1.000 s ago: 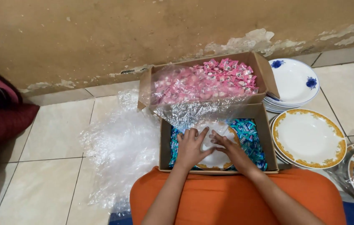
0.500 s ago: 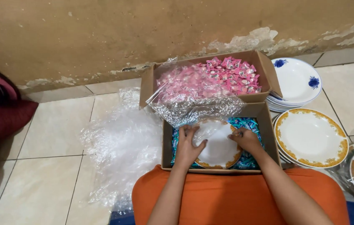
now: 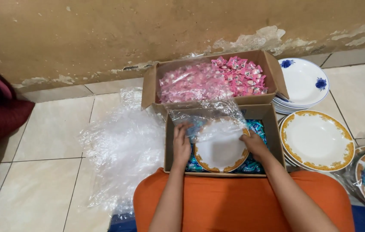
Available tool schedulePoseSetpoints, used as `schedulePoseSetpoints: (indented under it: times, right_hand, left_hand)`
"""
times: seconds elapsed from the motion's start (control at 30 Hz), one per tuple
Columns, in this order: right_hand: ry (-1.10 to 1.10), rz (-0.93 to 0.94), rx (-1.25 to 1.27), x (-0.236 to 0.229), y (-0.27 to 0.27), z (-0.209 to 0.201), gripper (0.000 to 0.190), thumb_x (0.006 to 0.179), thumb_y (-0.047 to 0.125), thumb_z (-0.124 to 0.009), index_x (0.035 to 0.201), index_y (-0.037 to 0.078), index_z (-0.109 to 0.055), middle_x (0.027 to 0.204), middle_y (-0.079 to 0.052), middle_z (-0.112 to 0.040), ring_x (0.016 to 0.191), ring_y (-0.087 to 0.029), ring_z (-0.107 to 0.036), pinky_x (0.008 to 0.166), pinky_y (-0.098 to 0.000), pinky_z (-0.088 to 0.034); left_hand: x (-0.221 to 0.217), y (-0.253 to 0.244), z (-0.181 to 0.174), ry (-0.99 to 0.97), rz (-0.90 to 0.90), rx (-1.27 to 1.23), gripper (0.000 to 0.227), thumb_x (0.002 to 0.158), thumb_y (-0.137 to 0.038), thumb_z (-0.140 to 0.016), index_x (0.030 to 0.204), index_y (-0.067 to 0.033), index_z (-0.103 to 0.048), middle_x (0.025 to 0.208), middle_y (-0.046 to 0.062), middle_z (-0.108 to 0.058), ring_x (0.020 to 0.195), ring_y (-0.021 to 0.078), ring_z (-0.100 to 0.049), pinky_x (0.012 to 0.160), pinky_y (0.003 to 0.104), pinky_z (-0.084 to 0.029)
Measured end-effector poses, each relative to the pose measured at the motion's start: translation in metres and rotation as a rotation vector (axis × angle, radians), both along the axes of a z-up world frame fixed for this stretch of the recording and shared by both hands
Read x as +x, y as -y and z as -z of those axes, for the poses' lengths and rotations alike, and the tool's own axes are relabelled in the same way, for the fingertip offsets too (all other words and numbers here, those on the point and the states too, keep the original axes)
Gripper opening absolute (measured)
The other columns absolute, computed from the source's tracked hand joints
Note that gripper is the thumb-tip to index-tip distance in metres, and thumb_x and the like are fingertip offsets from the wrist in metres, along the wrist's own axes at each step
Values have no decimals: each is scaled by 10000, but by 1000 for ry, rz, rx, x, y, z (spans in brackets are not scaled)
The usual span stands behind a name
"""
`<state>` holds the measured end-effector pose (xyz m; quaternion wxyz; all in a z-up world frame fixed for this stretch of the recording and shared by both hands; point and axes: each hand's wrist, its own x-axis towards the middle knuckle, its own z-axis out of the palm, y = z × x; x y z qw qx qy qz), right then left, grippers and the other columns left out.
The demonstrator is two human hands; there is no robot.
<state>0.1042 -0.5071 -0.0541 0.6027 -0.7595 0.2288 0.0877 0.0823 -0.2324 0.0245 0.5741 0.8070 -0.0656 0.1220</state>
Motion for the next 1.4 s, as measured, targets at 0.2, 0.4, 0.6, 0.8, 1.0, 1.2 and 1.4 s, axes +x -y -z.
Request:
schedulePoseSetpoints:
  times: [0.2, 0.4, 0.6, 0.8, 1.0, 1.2, 1.4]
  right_hand:
    - [-87, 113, -175, -26, 32, -73, 664, 818, 464, -681, 1395, 154, -572, 1379, -301, -528, 1264, -546, -517, 929, -658, -477]
    - [104, 329, 428, -55, 131, -88, 521, 800, 92, -549, 1319, 136, -522, 1187, -94, -618, 1047, -299, -616, 871, -411, -528]
    - [-10, 228, 593, -62, 107, -101, 582, 726, 117, -562, 1307, 109, -601, 1086, -128, -686, 914, -324, -653, 829, -432, -540]
    - [78, -108, 450, -45, 52, -98, 983, 725, -39, -605, 1640, 203, -335, 1394, -288, -564, 1071, -417, -644, 891, -520, -528]
    - [54, -56, 345, -47, 33, -146, 957, 772, 27, -643, 1644, 140, -266, 1538, -288, -411, 1217, -408, -572, 1030, -530, -471]
    - [48, 93, 478, -37, 59, -87, 672, 801, 100, -667, 1461, 48, -551, 1064, -316, -679, 821, -440, -706, 749, -577, -567]
    - [106, 124, 442, -17, 80, -24, 633, 813, 127, -702, 1426, 34, -577, 970, -298, -702, 742, -413, -725, 666, -544, -593]
  left_hand:
    - [-2, 7, -9, -63, -34, -34, 367, 1058, -172, -408, 1346, -95, -621, 1395, 168, -509, 1400, 411, -443, 1157, 535, -354]
    - [3, 4, 10, -17, 28, -43, 492, 1073, -449, -299, 1384, -196, -584, 1378, 122, -489, 1299, 287, -543, 1050, 406, -445]
    - [3, 12, 15, -109, -30, -73, 551, 1056, -485, -275, 1508, -248, -481, 1413, 123, -448, 1066, 218, -592, 862, 333, -491]
    - [-8, 14, 0, -70, 115, 18, 472, 1090, -315, -323, 1542, -266, -453, 1516, 154, -368, 1445, 467, -335, 1151, 594, -334]
    - [-12, 17, -11, -60, 279, 109, 455, 1069, -231, -421, 1505, -328, -508, 1570, 132, -350, 1492, 442, -284, 1182, 569, -310]
    - [-10, 21, 1, -26, 350, -136, 485, 993, -475, -541, 1404, -246, -655, 1406, 83, -572, 1362, 310, -531, 1118, 438, -410]
    - [-14, 37, -9, -466, -82, -780, 1067, 792, -108, -833, 1623, -162, -166, 1518, 278, -357, 1277, 455, -553, 1003, 518, -548]
